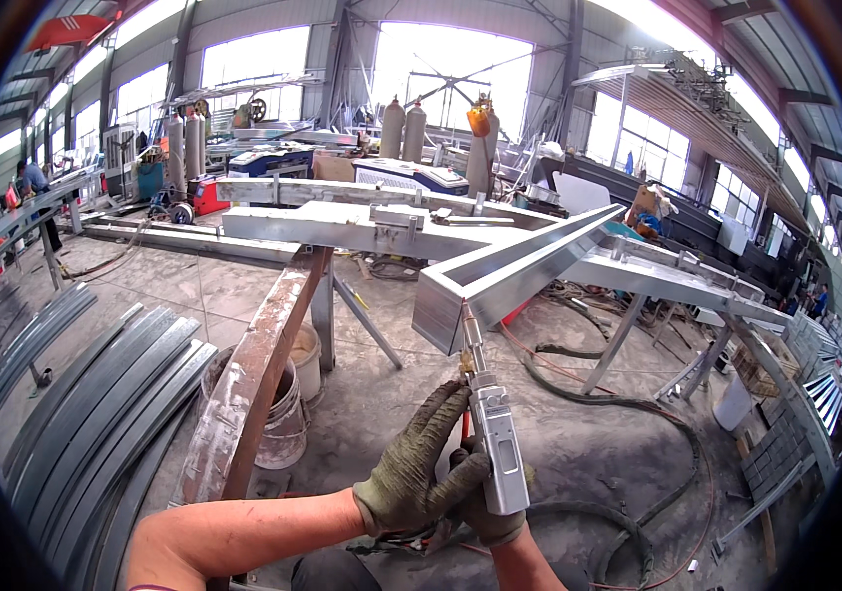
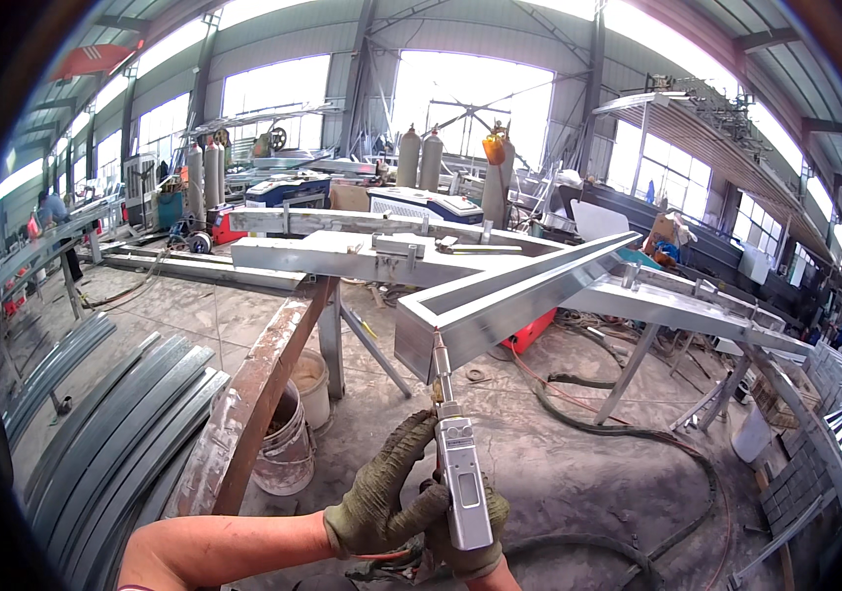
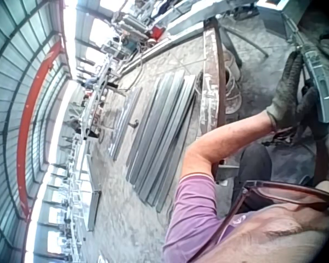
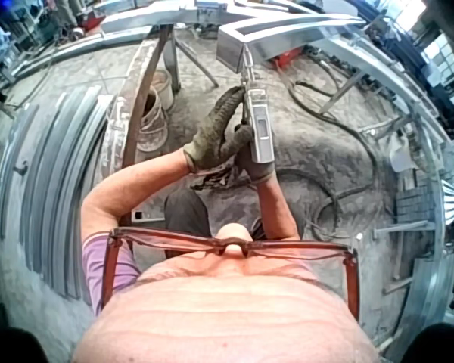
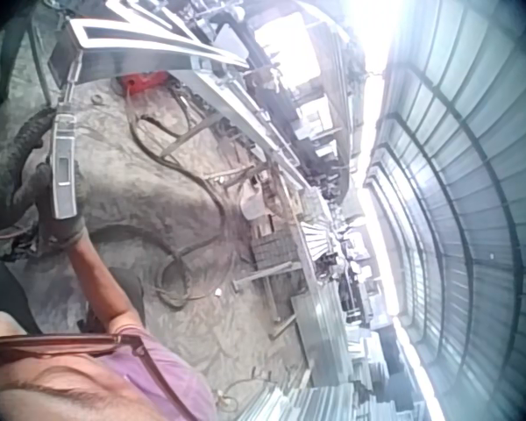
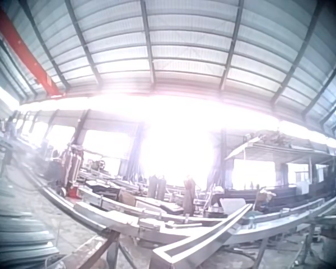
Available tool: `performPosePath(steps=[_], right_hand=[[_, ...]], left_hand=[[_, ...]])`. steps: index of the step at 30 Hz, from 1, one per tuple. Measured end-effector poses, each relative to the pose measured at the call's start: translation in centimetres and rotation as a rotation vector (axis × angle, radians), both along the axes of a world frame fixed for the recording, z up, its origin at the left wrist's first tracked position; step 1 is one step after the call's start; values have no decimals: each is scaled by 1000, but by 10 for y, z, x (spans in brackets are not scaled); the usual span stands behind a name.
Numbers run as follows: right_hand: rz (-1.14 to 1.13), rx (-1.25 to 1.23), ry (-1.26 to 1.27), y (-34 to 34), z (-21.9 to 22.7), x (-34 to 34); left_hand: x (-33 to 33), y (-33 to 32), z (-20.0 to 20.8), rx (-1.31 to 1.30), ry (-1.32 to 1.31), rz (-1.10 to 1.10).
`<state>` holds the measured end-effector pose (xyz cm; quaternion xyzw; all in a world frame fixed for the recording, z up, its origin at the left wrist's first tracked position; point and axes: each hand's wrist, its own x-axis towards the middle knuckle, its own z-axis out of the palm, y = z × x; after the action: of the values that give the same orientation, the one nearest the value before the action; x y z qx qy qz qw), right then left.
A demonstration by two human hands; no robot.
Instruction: The person welds a rectangular metal frame using a handheld welding torch, creating bright sparks at the joints. They reposition the frame on a workbench and continue welding along the seams to join the metal pieces.
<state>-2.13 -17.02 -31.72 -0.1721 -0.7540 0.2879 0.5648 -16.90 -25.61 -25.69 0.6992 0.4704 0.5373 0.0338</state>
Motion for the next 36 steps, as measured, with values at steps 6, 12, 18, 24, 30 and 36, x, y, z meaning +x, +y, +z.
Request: performPosePath(steps=[6, 12, 18, 24, 30, 36], right_hand=[[139, -165, -29, 6, -17, 5], [106, -89, -55, 4, -12, 6], [56, 45, -53, 1, 1, 2], [56, 29, -50, 3, -3, 1], [65, 32, -36, 2, -2, 1], [51, 67, -33, 3, 1, 1]], left_hand=[[-2, 0, 0, -8, 20, 10], [-2, 0, 0, -1, 20, 14], [-2, 1, -2, 27, 15, 12], [0, -3, 3, 8, 13, 10], [0, -3, 3, 19, 15, 17], [-1, 0, 1, 33, 35, 28]])
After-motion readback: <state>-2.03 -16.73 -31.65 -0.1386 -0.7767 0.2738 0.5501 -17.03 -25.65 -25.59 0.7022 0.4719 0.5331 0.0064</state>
